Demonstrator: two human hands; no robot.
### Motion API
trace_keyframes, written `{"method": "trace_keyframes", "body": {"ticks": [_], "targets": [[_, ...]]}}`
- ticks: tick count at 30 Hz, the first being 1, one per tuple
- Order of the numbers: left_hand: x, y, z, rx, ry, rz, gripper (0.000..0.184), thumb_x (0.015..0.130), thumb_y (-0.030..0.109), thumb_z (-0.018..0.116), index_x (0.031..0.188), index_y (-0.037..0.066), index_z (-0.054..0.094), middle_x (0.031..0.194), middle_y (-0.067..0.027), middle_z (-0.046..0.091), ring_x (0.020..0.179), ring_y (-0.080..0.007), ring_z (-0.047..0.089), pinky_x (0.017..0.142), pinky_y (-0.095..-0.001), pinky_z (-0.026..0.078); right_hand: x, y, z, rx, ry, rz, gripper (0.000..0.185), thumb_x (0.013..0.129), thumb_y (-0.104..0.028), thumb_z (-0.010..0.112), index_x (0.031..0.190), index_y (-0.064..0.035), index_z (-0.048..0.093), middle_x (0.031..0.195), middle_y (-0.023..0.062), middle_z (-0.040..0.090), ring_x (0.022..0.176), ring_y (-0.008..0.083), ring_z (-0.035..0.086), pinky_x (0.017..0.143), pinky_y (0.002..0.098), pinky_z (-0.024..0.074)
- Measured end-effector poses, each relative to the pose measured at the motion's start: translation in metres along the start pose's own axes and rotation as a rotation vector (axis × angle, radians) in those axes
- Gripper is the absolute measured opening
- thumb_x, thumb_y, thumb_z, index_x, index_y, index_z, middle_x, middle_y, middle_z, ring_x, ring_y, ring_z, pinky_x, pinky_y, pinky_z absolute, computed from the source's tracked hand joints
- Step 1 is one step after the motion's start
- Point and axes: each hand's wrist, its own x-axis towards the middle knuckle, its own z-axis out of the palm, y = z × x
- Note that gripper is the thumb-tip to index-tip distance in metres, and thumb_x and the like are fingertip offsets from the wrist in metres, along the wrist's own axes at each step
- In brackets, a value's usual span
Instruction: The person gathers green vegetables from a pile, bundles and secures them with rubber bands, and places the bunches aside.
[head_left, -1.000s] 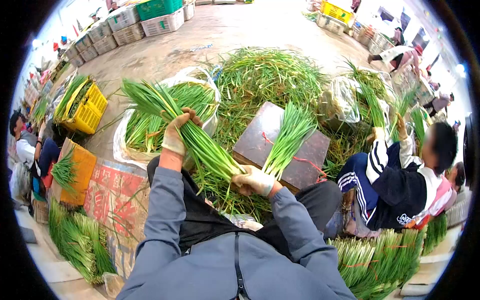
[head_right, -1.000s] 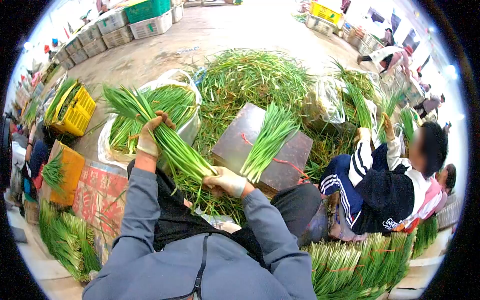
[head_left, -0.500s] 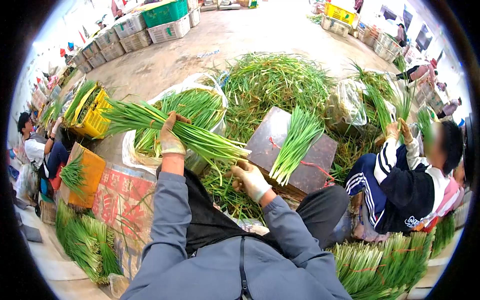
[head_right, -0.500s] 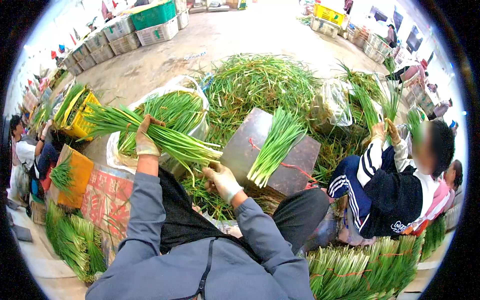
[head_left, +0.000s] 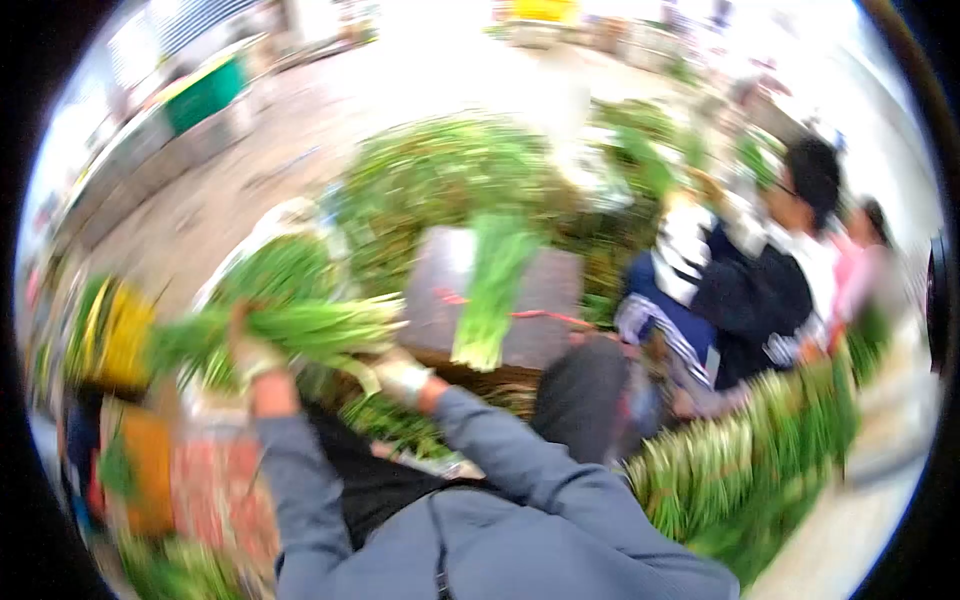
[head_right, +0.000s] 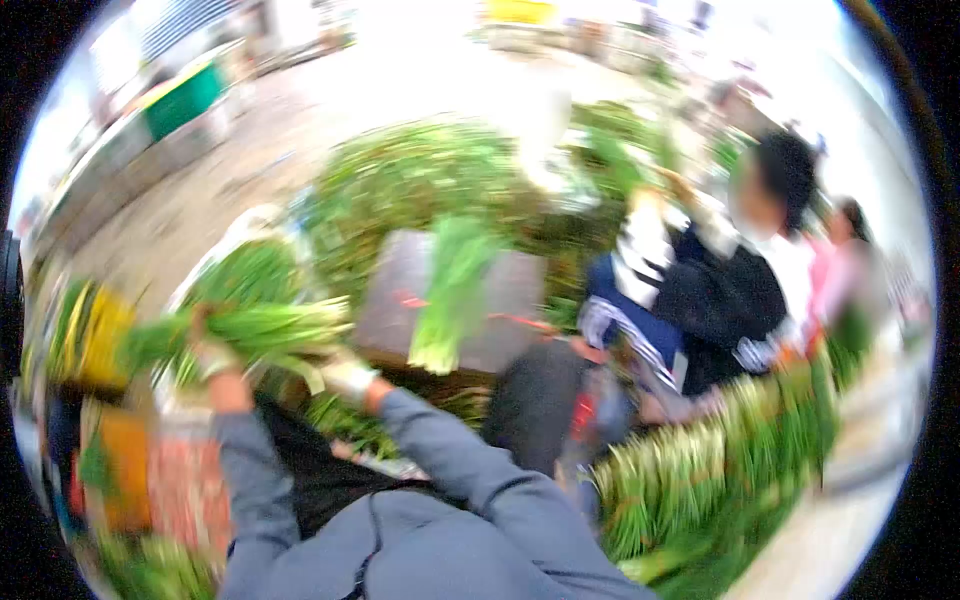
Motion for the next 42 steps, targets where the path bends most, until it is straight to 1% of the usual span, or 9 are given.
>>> {"method": "trace_keyframes", "body": {"ticks": [1, 5, 7, 10, 13, 15, 19, 29, 42], "targets": [[0.009, 0.002, -0.012, 0.019, -0.035, 0.006, 0.032, 0.086, 0.039, 0.068, 0.096, 0.009, 0.067, 0.107, -0.0121, 0.066, 0.099, -0.0285, 0.061, 0.095, -0.0441, 0.049, -0.005, -0.002, 0.006, 0.366, -0.076, 0.372, 0.045, 0.096, -0.023, 0.068, 0.136, -0.005, 0.059, 0.123, 0.0114, 0.068, 0.101, 0.0164, 0.065, 0.084, 0.0303, 0.0558], [0.042, 0.009, -0.045, 0.115, -0.05, 0.117, 0.033, 0.097, 0.035, 0.052, 0.1, 0.005, 0.065, 0.106, -0.0142, 0.068, 0.095, -0.0281, 0.067, 0.092, -0.0445, 0.055, -0.051, -0.03, -0.022, 0.349, -0.115, 0.361, 0.024, 0.099, -0.022, 0.059, 0.107, -0.0008, 0.067, 0.078, 0.0055, 0.069, 0.058, 0.0152, 0.066, 0.058, 0.029, 0.0552], [0.145, -0.009, -0.109, 0.038, -0.167, 0.157, 0.035, 0.099, 0.033, 0.047, 0.103, 0.003, 0.065, 0.106, -0.0166, 0.068, 0.1, -0.0299, 0.067, 0.094, -0.0468, 0.055, -0.08, -0.059, -0.038, 0.277, -0.112, 0.386, 0.023, 0.097, -0.024, 0.062, 0.1, -0.0026, 0.07, 0.08, 0.0051, 0.07, 0.064, 0.0113, 0.065, 0.058, 0.0283, 0.054], [0.077, 0.03, -0.085, 0.095, 0.089, 0.083, 0.048, 0.1, 0.038, 0.039, 0.126, 0.003, 0.059, 0.125, -0.0193, 0.063, 0.109, -0.0356, 0.065, 0.098, -0.0504, 0.052, -0.118, -0.012, -0.04, 0.086, -0.347, 0.482, 0.034, 0.094, -0.031, 0.063, 0.107, -0.0007, 0.067, 0.084, 0.0062, 0.071, 0.068, 0.0107, 0.064, 0.06, 0.0311, 0.0536], [0.087, 0.028, -0.095, -0.136, -0.019, 0.023, 0.039, 0.092, 0.036, 0.056, 0.116, 0.006, 0.065, 0.114, -0.0146, 0.067, 0.098, -0.0318, 0.065, 0.089, -0.0472, 0.053, -0.123, 0.035, -0.045, -0.929, -0.671, 0.822, 0.075, 0.079, -0.02, 0.073, 0.145, 0.0016, 0.045, 0.131, 0.022, 0.063, 0.115, 0.0327, 0.065, 0.097, 0.0382, 0.0521], [0.097, 0.014, -0.099, -0.269, -0.077, 0.081, 0.029, 0.086, 0.032, 0.07, 0.099, 0.007, 0.071, 0.097, -0.0109, 0.071, 0.084, -0.0275, 0.066, 0.08, -0.0428, 0.055, -0.122, 0.052, -0.051, -0.286, 0.042, 0.49, 0.059, 0.082, -0.021, 0.074, 0.134, 0.0018, 0.056, 0.111, 0.0179, 0.072, 0.102, 0.0282, 0.07, 0.084, 0.0354, 0.0564], [0.098, -0.004, -0.094, -0.376, -0.292, 0.052, 0.031, 0.092, 0.035, 0.069, 0.098, 0.005, 0.069, 0.094, -0.0145, 0.072, 0.083, -0.032, 0.067, 0.079, -0.0474, 0.057, -0.071, -0.038, -0.071, -0.128, 0.245, 0.444, 0.023, 0.092, -0.011, 0.067, 0.111, 0.0003, 0.069, 0.091, 0.0074, 0.072, 0.067, 0.0106, 0.063, 0.062, 0.0254, 0.0517], [0.046, -0.007, -0.072, -0.512, -0.174, -0.124, 0.034, 0.097, 0.033, 0.058, 0.097, 0.0, 0.064, 0.099, -0.018, 0.07, 0.088, -0.0341, 0.066, 0.083, -0.0525, 0.055, -0.005, -0.045, -0.037, -0.396, 0.175, 0.112, 0.056, 0.086, -0.032, 0.074, 0.128, 0.0022, 0.058, 0.117, 0.017, 0.07, 0.109, 0.0251, 0.067, 0.097, 0.0315, 0.0504], [0.025, -0.033, -0.064, -0.395, -0.033, -0.12, 0.03, 0.101, 0.032, 0.053, 0.095, 0.003, 0.06, 0.091, -0.0163, 0.069, 0.081, -0.0304, 0.066, 0.079, -0.0468, 0.055, -0.009, -0.031, -0.013, 0.246, 0.1, 0.377, 0.036, 0.081, -0.009, 0.077, 0.113, 0.0054, 0.068, 0.108, 0.0111, 0.073, 0.096, 0.0143, 0.067, 0.089, 0.0276, 0.0511]]}}
